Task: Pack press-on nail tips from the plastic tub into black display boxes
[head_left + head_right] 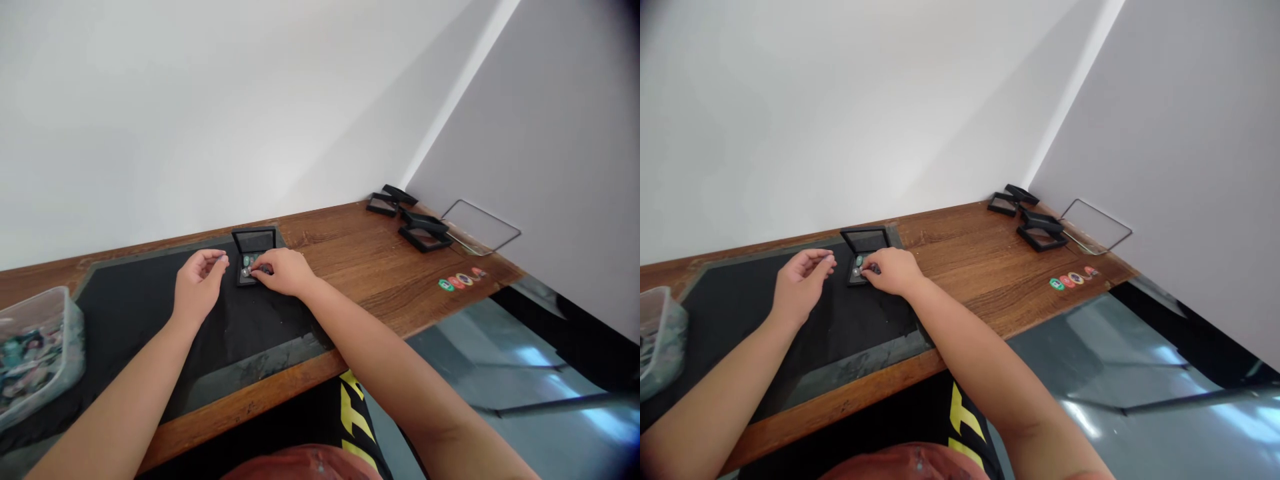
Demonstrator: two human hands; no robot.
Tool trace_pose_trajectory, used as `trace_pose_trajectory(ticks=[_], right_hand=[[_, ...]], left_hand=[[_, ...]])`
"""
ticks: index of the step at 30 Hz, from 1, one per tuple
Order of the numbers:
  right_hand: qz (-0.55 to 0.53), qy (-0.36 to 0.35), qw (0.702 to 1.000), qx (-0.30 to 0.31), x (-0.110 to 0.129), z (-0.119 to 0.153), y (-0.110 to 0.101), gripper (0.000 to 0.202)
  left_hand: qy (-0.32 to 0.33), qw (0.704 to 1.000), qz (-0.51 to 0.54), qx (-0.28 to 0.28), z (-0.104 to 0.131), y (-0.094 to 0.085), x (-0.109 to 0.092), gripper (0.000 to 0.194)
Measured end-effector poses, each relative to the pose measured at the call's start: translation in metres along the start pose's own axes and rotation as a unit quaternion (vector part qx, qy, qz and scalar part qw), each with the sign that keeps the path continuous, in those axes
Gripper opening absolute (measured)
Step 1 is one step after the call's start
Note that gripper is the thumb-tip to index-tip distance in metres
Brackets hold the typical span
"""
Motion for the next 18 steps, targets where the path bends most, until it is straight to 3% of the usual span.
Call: trace_pose_trajectory(ticks=[11, 18], right_hand=[[0.010, -0.060, 0.998, -0.003, 0.0049, -0.0009, 0.0065, 0.024], [0.037, -0.061, 0.997, 0.009, 0.0084, -0.0023, 0.0054, 0.025]], left_hand=[[0.016, 1.000, -0.007, -0.006, -0.0016, -0.0019, 0.0019, 0.031], [0.011, 1.000, -0.006, -0.012, 0.0006, -0.0039, -0.0016, 0.029]])
Point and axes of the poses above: each hand's wrist, its own z-axis away from the middle knuckle, its own y-axis out of the palm, x = y × z, the point moved 5 cm from there along -z, towards the middle knuckle, and after that the axes turned 15 degrees about -y, right-handed, at the moved point
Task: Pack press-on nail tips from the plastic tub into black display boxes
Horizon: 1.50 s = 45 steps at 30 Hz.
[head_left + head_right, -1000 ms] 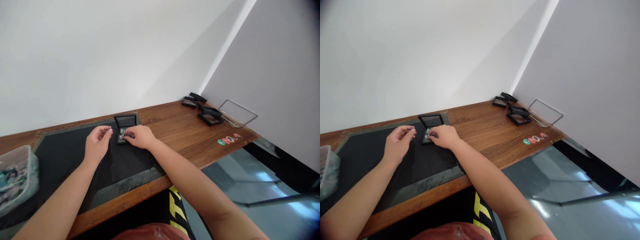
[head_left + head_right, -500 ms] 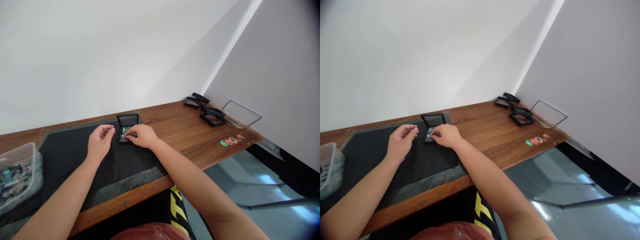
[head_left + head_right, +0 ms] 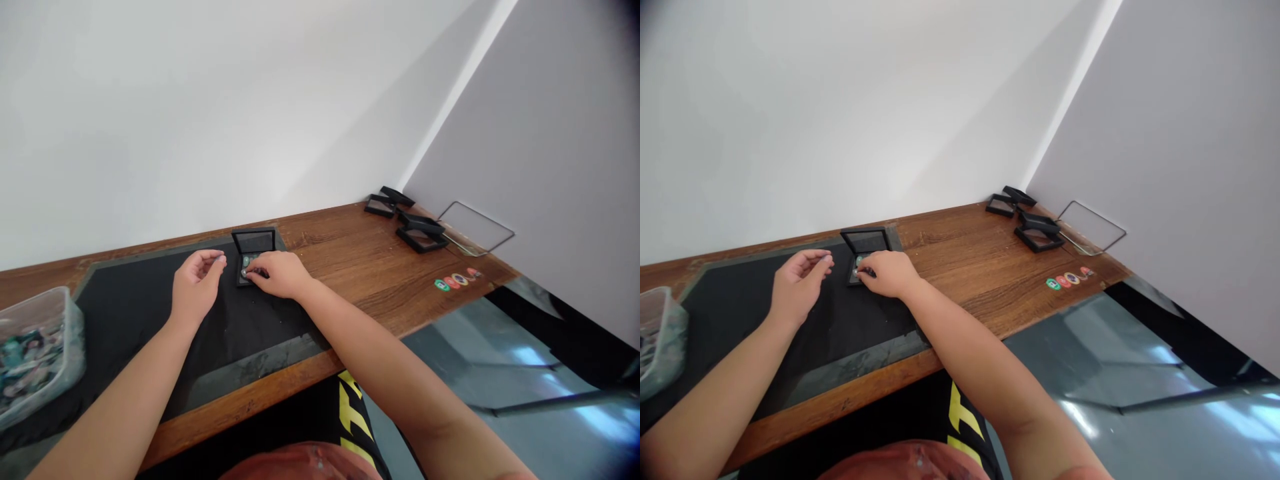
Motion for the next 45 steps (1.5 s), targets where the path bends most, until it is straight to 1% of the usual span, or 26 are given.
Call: trace_pose_trajectory(ticks=[14, 16, 20, 22, 24, 27, 36, 38, 40, 43, 45], right_hand=[[0.006, 0.008, 1.000, -0.001, -0.001, 0.000, 0.001, 0.023], [-0.002, 0.001, 1.000, -0.014, 0.000, 0.000, 0.001, 0.023], [-0.015, -0.020, 0.998, -0.050, 0.005, -0.002, -0.002, 0.029], [-0.008, -0.038, 0.998, -0.044, 0.008, -0.003, -0.002, 0.033], [0.002, -0.056, 0.998, -0.025, 0.011, -0.004, 0.000, 0.036], [0.005, -0.065, 0.998, -0.010, 0.010, -0.004, 0.003, 0.038], [-0.011, -0.068, 0.997, -0.028, 0.008, -0.001, 0.004, 0.036], [-0.029, -0.057, 0.997, -0.049, 0.007, 0.000, 0.001, 0.036], [-0.053, -0.036, 0.994, -0.090, 0.004, 0.003, -0.007, 0.035], [-0.070, 0.015, 0.978, -0.196, -0.007, 0.009, -0.026, 0.027], [-0.071, 0.073, 0.957, -0.273, -0.016, 0.015, -0.036, 0.026]], left_hand=[[0.016, 1.000, -0.014, 0.005, 0.000, 0.001, 0.000, 0.031], [0.016, 1.000, -0.015, 0.005, 0.001, 0.001, 0.000, 0.030], [0.022, 1.000, -0.020, 0.008, 0.000, 0.001, 0.000, 0.030], [0.021, 0.999, -0.024, 0.006, 0.000, 0.001, 0.000, 0.032], [0.018, 1.000, -0.026, 0.000, 0.000, 0.001, -0.001, 0.032], [0.017, 1.000, -0.021, -0.001, 0.000, 0.001, 0.000, 0.032], [0.029, 0.999, -0.027, 0.002, 0.000, 0.002, -0.001, 0.031], [0.028, 0.999, -0.025, 0.004, 0.001, 0.002, -0.002, 0.031], [0.025, 0.999, -0.022, 0.005, 0.001, 0.002, -0.002, 0.031], [0.018, 1.000, -0.023, 0.001, 0.000, 0.002, 0.000, 0.031], [0.015, 1.000, -0.024, 0.002, -0.001, 0.002, 0.002, 0.031]])
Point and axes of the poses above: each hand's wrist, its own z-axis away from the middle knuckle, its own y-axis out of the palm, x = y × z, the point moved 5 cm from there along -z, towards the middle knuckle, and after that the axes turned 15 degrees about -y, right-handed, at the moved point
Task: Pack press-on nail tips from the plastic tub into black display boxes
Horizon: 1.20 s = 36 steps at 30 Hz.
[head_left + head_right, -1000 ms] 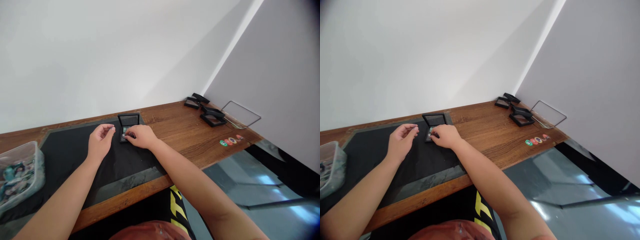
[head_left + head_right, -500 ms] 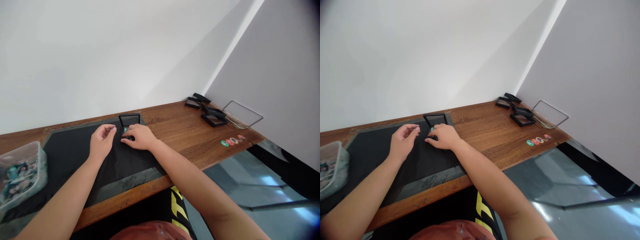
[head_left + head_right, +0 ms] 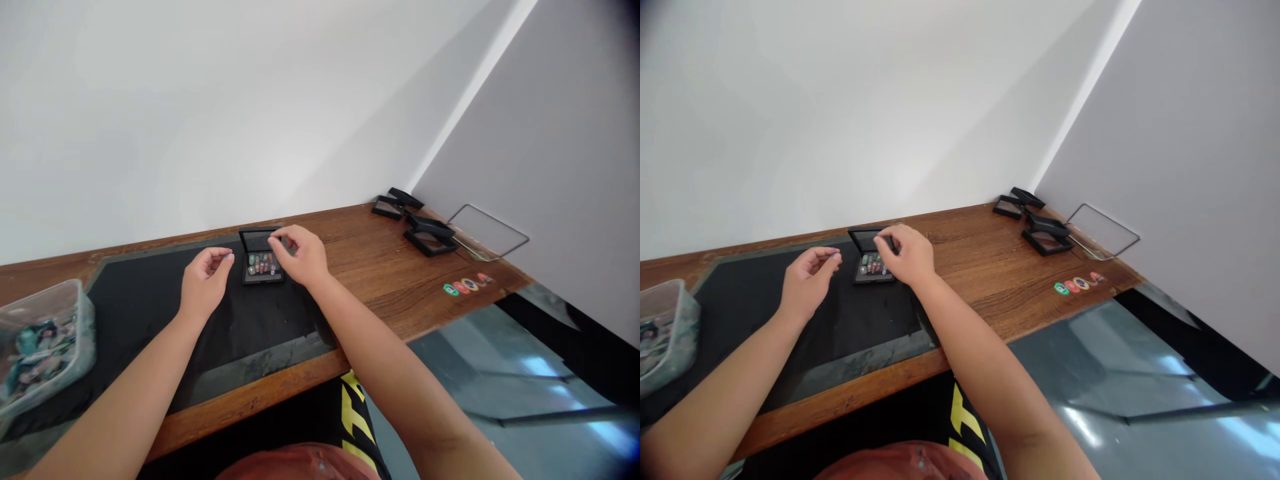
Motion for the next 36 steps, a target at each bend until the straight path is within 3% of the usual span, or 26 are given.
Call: trace_pose_trajectory(ticks=[3, 7, 11, 15, 22, 31, 36], right_hand=[[0.001, 0.075, 0.996, -0.057, -0.014, 0.001, -0.005, 0.032], [-0.035, 0.100, 0.994, -0.020, -0.027, 0.001, 0.009, 0.053], [-0.074, 0.109, 0.991, 0.014, -0.038, 0.001, 0.023, 0.044], [-0.122, 0.105, 0.987, 0.001, -0.043, 0.000, 0.027, 0.040], [-0.147, 0.118, 0.982, -0.009, -0.043, -0.002, 0.023, 0.039], [-0.224, 0.045, 0.966, 0.122, -0.028, 0.004, 0.014, 0.025], [-0.241, 0.043, 0.945, 0.216, -0.021, 0.011, 0.017, 0.019]], left_hand=[[-0.004, 1.000, -0.003, 0.004, -0.002, 0.001, 0.003, 0.031], [-0.013, 1.000, -0.005, 0.014, -0.002, 0.003, 0.005, 0.033], [-0.032, 0.999, -0.013, 0.035, -0.001, 0.007, 0.006, 0.033], [-0.056, 0.996, -0.020, 0.064, -0.001, 0.010, 0.008, 0.032], [-0.097, 0.994, 0.010, 0.047, -0.004, 0.007, 0.010, 0.034], [-0.123, 0.991, 0.059, -0.003, -0.006, -0.002, 0.004, 0.039], [-0.142, 0.983, 0.108, -0.039, -0.007, -0.007, 0.002, 0.036]])
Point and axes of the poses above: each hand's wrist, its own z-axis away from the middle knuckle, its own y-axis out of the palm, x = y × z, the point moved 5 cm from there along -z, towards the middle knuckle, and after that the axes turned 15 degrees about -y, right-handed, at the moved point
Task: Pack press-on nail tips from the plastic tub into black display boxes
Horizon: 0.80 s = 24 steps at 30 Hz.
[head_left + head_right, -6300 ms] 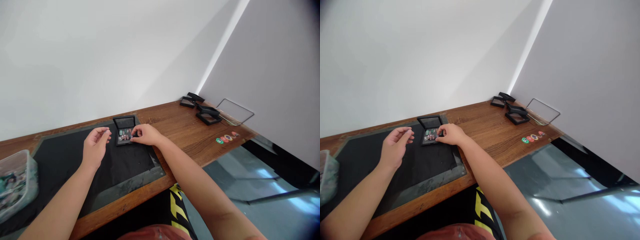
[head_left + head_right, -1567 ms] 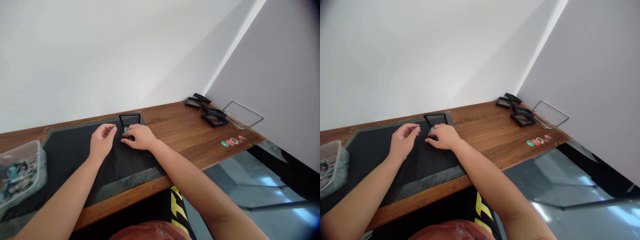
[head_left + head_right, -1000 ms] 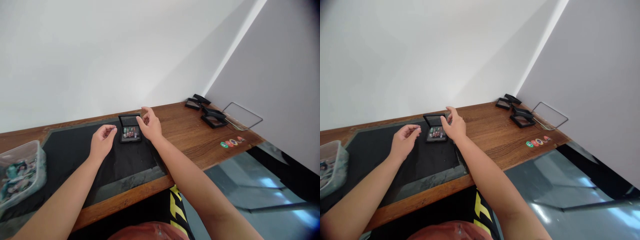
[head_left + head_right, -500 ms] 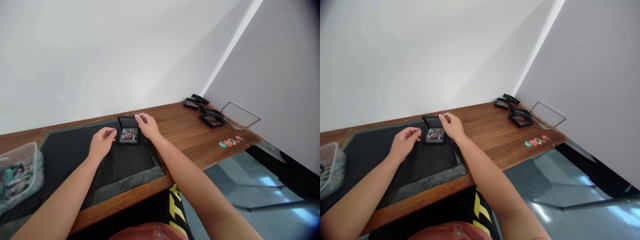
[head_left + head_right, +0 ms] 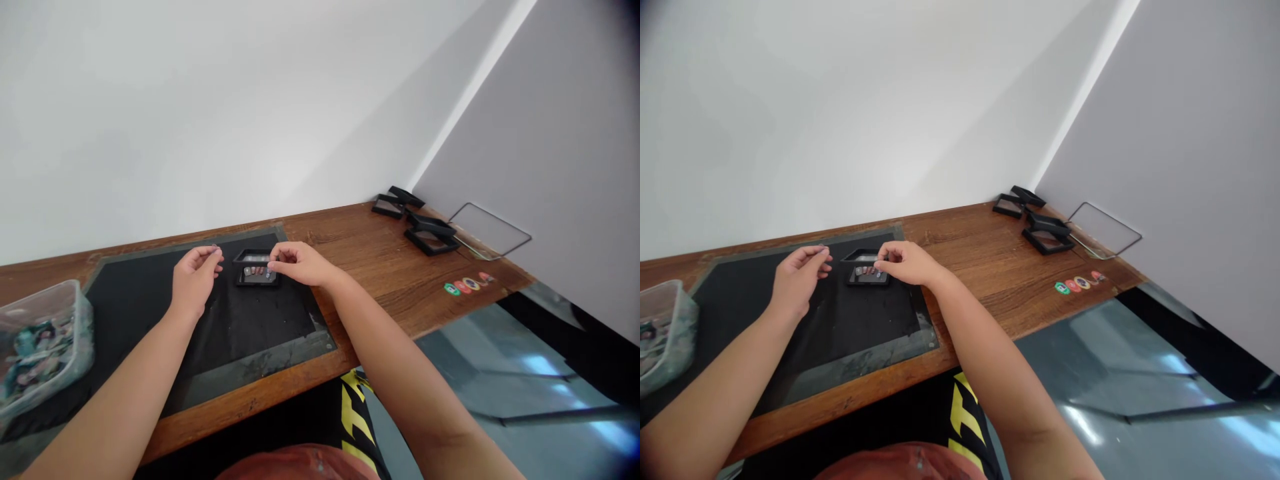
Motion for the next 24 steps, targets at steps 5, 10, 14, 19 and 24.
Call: trace_pose_trajectory(ticks=[5, 10, 14, 19, 24], right_hand=[[0.022, 0.024, 0.997, 0.063, 0.002, 0.003, 0.006, 0.013], [0.045, 0.055, 0.992, 0.105, 0.005, 0.006, 0.009, 0.012], [0.044, 0.056, 0.990, 0.118, 0.006, 0.006, 0.010, 0.014], [0.044, 0.062, 0.990, 0.120, 0.006, 0.006, 0.011, 0.013], [0.032, 0.065, 0.990, 0.123, 0.003, 0.006, 0.012, 0.014]], left_hand=[[0.002, 1.000, 0.000, 0.003, 0.001, 0.001, -0.002, 0.034], [0.007, 1.000, -0.003, 0.011, 0.002, 0.002, -0.002, 0.035], [0.005, 1.000, -0.003, 0.015, 0.004, 0.003, -0.002, 0.036], [-0.002, 0.999, -0.017, 0.029, 0.006, 0.008, 0.002, 0.037], [0.000, 0.999, -0.023, 0.036, 0.006, 0.009, 0.005, 0.037]])
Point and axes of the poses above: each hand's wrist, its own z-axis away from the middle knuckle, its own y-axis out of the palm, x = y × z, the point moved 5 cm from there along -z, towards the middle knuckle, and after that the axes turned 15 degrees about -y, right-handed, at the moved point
